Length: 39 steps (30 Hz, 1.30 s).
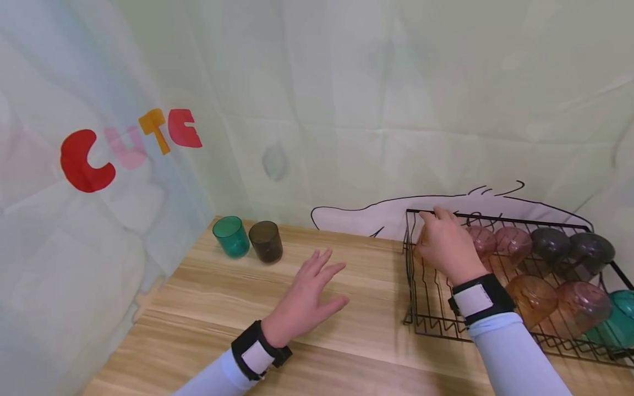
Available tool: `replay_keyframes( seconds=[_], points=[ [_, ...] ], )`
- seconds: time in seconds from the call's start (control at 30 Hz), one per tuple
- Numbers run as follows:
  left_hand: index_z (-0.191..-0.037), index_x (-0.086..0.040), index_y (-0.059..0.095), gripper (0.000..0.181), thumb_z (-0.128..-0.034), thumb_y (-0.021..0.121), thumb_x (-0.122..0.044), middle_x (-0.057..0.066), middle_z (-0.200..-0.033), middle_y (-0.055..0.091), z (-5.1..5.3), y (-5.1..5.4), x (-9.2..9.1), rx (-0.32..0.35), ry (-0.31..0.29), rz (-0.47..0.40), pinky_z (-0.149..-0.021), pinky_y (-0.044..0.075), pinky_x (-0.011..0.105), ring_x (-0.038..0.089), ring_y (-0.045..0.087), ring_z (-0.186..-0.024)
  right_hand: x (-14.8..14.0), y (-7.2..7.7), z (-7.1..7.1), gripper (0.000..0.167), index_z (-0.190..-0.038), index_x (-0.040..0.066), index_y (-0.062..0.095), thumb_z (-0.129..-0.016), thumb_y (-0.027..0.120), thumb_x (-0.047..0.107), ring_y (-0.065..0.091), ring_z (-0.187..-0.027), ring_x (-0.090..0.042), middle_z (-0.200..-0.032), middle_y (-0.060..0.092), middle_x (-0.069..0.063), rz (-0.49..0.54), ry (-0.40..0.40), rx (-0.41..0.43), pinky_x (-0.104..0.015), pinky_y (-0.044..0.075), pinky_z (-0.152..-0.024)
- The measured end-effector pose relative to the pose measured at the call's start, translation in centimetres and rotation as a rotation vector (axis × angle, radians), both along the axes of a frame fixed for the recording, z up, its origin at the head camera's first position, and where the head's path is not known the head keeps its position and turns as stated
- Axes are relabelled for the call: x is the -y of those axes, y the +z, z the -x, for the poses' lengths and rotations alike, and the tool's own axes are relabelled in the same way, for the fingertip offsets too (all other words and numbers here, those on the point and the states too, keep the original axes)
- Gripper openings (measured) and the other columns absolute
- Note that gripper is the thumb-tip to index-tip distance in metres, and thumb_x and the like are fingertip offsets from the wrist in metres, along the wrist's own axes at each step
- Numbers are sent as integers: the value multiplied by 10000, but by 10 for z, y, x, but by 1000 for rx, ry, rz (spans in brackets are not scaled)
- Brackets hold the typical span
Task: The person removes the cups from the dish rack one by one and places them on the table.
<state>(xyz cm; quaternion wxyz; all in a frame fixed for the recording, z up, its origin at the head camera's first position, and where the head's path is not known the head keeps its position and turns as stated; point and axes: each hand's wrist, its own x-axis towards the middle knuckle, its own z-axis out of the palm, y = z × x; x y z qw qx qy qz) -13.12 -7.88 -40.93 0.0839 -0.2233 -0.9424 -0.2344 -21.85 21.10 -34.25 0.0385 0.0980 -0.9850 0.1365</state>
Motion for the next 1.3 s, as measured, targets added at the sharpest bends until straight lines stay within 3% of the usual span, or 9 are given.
replay_keyframes(
  seconds=[0.17,0.4,0.6,0.8,1.0,1.17,1.3],
  points=[
    [-1345,-219,478,610,-822,649,-481,110,-1531,273,-2,0,-1,10,-4,-4,-1147,197,531,367,204,-1419,-2,-7,4,757,-1339,-8,434,-704,777,218,369,-1214,-515,-1426,295,-305,-5,0,14,-670,390,-908],
    [-1342,-233,480,608,-821,641,-502,93,-1519,303,-4,0,-2,50,0,11,-1148,209,512,364,237,-1409,-3,-12,5,731,-1323,-17,446,-724,769,251,365,-1213,-505,-1363,377,-316,-17,5,30,-686,374,-907],
    [-1330,-233,491,597,-818,650,-495,80,-1513,320,-3,-3,-3,69,-6,-8,-1152,207,502,354,244,-1408,-4,-12,3,700,-1335,-19,440,-739,745,185,479,-1101,-477,-1252,485,-301,-30,-8,53,-633,448,-835],
    [-1324,-221,497,602,-814,653,-500,79,-1512,323,-2,-4,-4,67,-6,-1,-1155,207,493,336,247,-1411,-5,-12,1,613,-1286,-9,499,-733,727,127,445,-1159,-490,-1284,477,-300,-56,3,34,-649,413,-896],
    [-1326,-214,495,605,-817,649,-502,78,-1517,312,-3,-1,-4,69,-5,6,-1155,207,496,333,241,-1413,-8,-10,-5,415,-1165,30,579,-762,675,33,560,-1017,-404,-1127,599,-226,-39,34,9,-556,498,-796],
    [-1321,-201,499,603,-818,650,-497,88,-1515,313,-5,1,-4,63,-7,4,-1155,209,497,340,247,-1410,-10,-8,-13,509,-1270,10,509,-779,644,4,556,-1039,-417,-1166,591,-250,-12,34,27,-566,487,-826],
    [-1322,-198,497,609,-816,652,-499,85,-1520,304,-7,3,-4,70,-6,-2,-1156,207,493,340,246,-1411,-12,-3,-19,496,-1235,33,548,-760,689,59,550,-1032,-399,-1153,596,-229,-1,32,5,-570,482,-810]
  ],
)
